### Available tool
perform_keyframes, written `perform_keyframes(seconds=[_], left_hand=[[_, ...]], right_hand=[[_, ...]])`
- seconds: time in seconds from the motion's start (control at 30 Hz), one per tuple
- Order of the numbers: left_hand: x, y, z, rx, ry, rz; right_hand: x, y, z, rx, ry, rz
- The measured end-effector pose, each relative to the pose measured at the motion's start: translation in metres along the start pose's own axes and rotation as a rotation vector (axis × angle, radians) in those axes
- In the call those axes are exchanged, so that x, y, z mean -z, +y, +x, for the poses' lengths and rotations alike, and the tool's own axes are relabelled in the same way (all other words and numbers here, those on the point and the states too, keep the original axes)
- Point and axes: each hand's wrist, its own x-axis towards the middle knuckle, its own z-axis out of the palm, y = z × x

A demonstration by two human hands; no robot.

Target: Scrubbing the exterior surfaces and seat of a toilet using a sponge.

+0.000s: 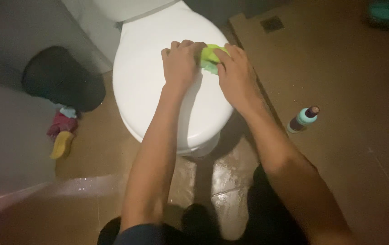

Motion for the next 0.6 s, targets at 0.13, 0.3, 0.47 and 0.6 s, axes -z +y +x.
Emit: perform_keyframes(seconds=[0.13,0.3,0.47,0.6], left_hand=[[0.001,0.003,-0.004,-0.007,-0.011,0.017],[0.039,0.034,-0.078,-0.208,-0.088,0.001],[0.052,0.064,-0.096,-0.267,-0.217,0.188],[0.02,0.047,-0.062,-0.091,-0.207,0.105]], right_hand=[[0.01,-0.002,0.007,-0.096,-0.083,0.087],[0.063,-0.059,-0.019,-0.128,-0.527,-0.192],[0.066,-0.053,-0.037,-0.067,-0.622,-0.22],[0.034,-0.019,-0.015,-0.093,-0.352,-0.116]])
